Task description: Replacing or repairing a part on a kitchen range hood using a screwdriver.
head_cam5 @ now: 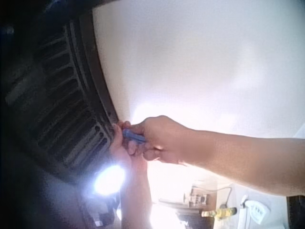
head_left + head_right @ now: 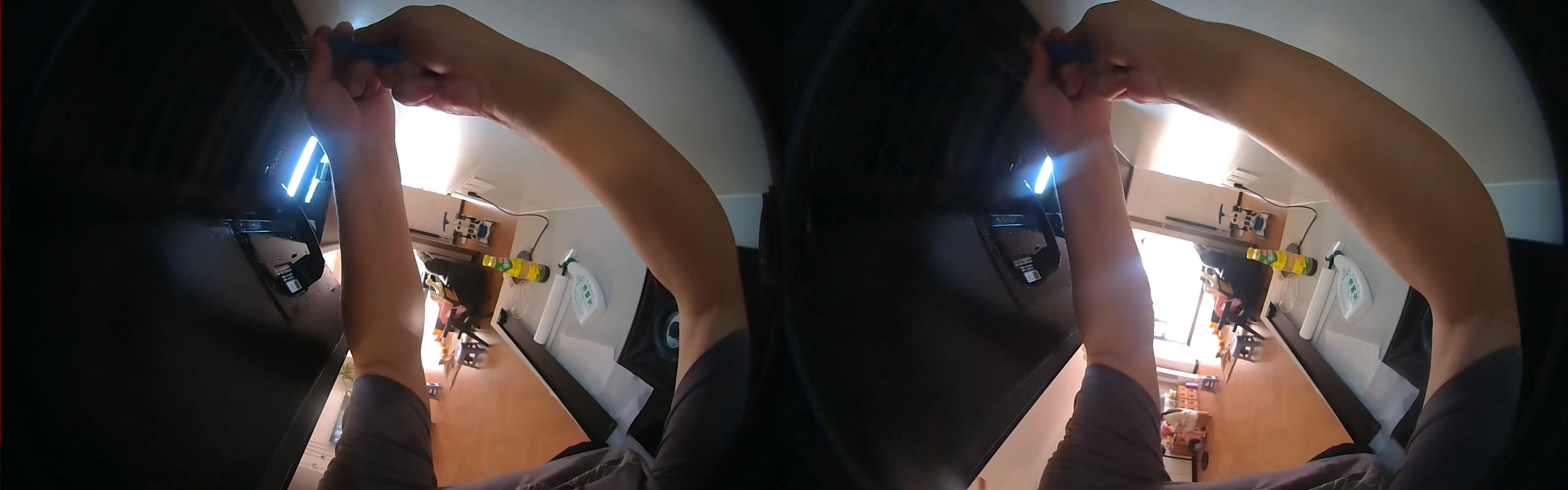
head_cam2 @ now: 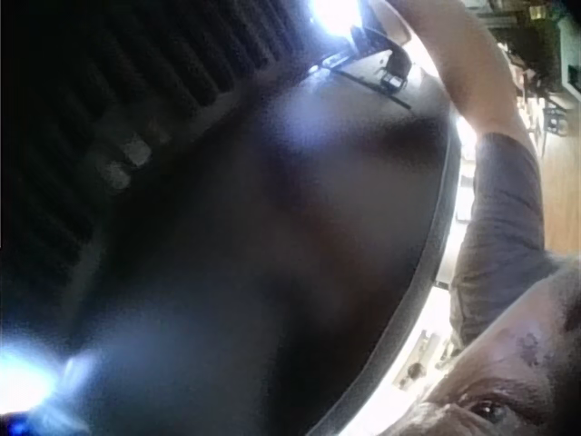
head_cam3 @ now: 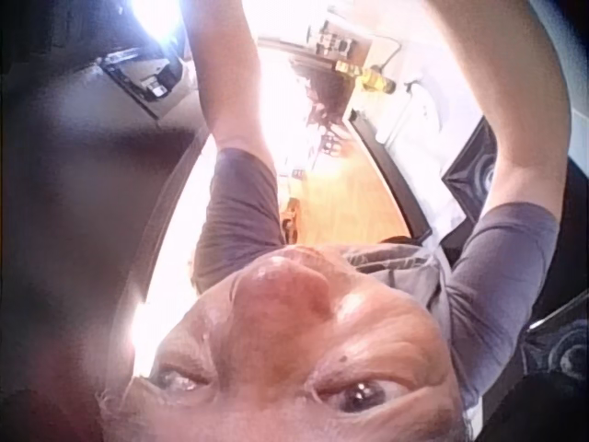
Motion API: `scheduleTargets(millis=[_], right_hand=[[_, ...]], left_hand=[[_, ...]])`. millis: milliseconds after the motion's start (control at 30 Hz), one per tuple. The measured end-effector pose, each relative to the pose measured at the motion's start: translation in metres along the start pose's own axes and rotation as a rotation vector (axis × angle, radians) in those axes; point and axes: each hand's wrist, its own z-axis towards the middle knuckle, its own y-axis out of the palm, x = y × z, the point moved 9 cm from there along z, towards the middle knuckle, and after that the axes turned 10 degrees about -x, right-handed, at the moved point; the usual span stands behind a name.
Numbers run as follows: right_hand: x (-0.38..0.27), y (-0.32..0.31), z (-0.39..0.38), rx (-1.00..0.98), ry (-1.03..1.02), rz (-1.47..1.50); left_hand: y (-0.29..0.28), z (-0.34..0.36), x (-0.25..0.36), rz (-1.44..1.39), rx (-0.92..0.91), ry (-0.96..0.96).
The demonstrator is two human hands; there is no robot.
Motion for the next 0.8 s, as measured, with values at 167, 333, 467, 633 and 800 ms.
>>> scheduleTargets(millis=[167, 333, 467, 633, 800], right_hand=[[-0.025, 0.028, -0.019, 0.164, -0.688, -1.198], [0.014, 0.004, 0.022, -0.035, -0.328, -0.383], [0.014, -0.004, 0.016, 0.025, -0.305, -0.118], [-0.046, 0.014, -0.05, 0.551, -0.967, -0.928], [-0.01, -0.004, 0.006, -0.191, 0.152, -0.037]], left_hand=[[-0.001, 0.005, 0.004, -0.04, -0.083, -0.009], [0.004, -0.001, -0.001, -0.014, -0.039, 0.007], [0.007, -0.001, 0.0, -0.028, -0.108, 0.021], [0.001, 0.0, 0.002, 0.003, 0.029, 0.069], [-0.004, 0.003, 0.001, -0.014, -0.054, 0.023]])
